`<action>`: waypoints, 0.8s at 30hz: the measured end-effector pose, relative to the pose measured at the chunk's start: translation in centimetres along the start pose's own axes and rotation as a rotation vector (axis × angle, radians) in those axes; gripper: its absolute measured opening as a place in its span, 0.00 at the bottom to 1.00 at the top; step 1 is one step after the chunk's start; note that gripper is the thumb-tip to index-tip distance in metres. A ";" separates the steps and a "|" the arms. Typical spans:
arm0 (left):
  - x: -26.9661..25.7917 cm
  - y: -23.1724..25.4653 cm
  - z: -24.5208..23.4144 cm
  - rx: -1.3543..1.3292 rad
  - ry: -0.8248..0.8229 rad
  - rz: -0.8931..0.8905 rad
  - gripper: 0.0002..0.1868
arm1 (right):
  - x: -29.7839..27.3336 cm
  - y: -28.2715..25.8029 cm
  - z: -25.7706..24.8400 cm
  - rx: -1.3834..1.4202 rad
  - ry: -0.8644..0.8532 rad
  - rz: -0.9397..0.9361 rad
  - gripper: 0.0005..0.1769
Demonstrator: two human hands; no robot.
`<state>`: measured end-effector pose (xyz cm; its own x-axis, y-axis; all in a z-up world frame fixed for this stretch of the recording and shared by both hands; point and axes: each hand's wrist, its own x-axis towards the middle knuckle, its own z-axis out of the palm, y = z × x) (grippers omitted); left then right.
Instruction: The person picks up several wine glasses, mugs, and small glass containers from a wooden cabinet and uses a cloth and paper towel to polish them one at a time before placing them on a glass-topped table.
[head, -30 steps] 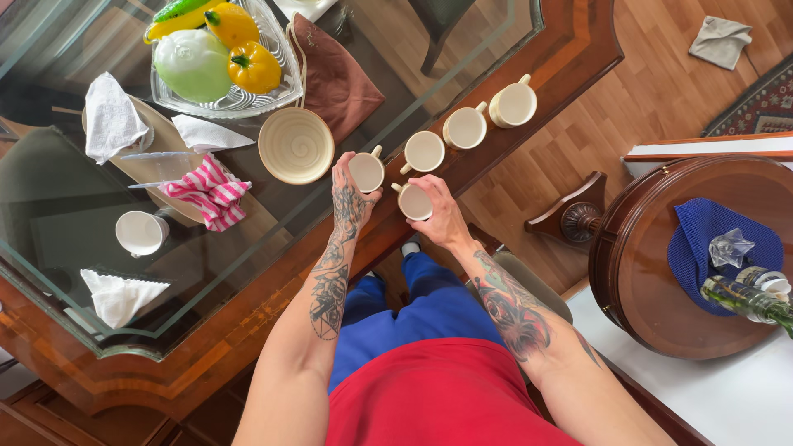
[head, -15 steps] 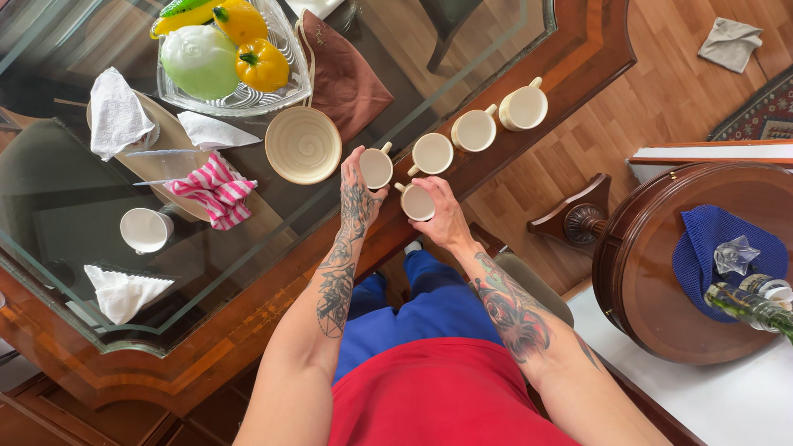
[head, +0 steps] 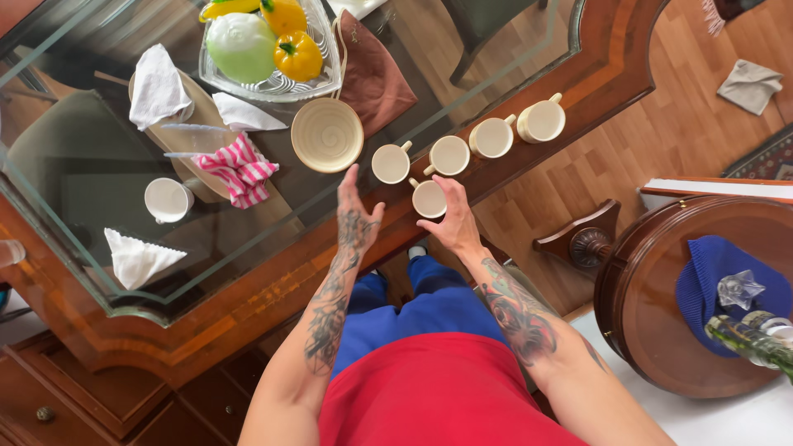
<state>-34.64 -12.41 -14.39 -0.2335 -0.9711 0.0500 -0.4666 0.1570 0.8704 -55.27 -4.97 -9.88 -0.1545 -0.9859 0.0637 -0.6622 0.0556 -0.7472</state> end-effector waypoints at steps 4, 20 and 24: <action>-2.4 -0.7 -2.5 -0.109 0.133 -0.005 0.48 | -1.5 -0.1 -1.6 -0.055 0.034 -0.053 0.52; -12.6 -1.9 -21.4 -0.288 0.662 -0.120 0.39 | 2.9 -19.5 9.5 0.131 -0.115 -0.529 0.44; -19.9 -5.5 -29.6 -0.258 0.876 -0.135 0.36 | 1.9 -28.6 17.9 0.228 -0.269 -0.670 0.46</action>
<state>-2.17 0.68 -5.69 0.5869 -0.7842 0.2014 -0.2135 0.0900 0.9728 -23.51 -11.30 -0.28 0.4311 -0.8035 0.4106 -0.3792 -0.5742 -0.7256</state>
